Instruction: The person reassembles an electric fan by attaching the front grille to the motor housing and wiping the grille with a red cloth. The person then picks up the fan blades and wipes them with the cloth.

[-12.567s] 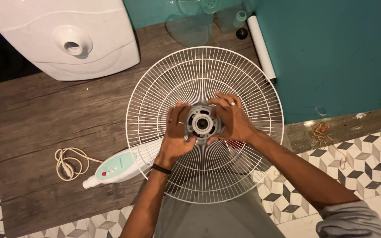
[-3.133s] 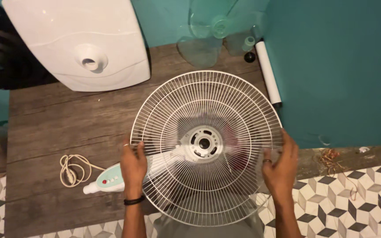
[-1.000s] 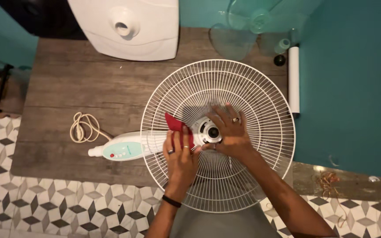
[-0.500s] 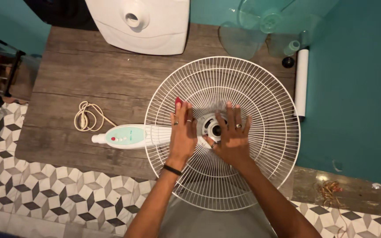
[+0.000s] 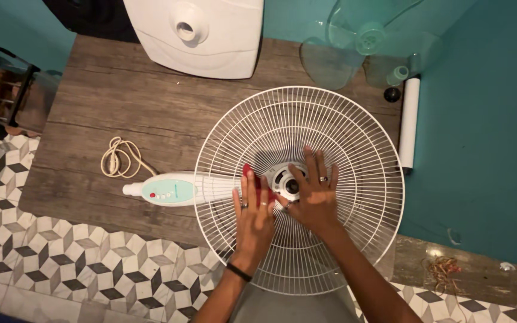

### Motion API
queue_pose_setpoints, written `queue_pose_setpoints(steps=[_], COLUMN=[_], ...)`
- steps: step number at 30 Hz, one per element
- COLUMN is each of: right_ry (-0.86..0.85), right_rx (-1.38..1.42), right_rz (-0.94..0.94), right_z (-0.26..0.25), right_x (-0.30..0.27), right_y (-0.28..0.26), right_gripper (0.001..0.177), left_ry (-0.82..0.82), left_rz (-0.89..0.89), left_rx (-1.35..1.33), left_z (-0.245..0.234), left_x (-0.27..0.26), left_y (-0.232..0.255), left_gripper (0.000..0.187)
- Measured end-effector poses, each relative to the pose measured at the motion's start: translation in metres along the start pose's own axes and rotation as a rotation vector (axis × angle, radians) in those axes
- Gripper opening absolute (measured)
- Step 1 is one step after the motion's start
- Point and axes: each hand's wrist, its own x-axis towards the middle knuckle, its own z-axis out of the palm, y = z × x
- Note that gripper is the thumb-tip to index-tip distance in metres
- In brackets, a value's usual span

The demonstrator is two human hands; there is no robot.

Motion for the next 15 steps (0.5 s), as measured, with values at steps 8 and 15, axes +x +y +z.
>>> queue_pose_setpoints(steps=[8, 15], right_ry=[-0.049, -0.197], right_rx=[0.029, 0.062], right_rz=[0.013, 0.117], right_z=[-0.002, -0.004], right_x=[-0.003, 0.003], right_y=[0.0, 0.008], right_gripper=[0.072, 0.077], left_ry=[-0.178, -0.04], left_rz=[0.122, 0.175], left_rx=[0.397, -0.116], left_z=[0.019, 0.017], left_x=[0.096, 0.132], left_y=[-0.043, -0.049], left_gripper=[0.064, 0.047])
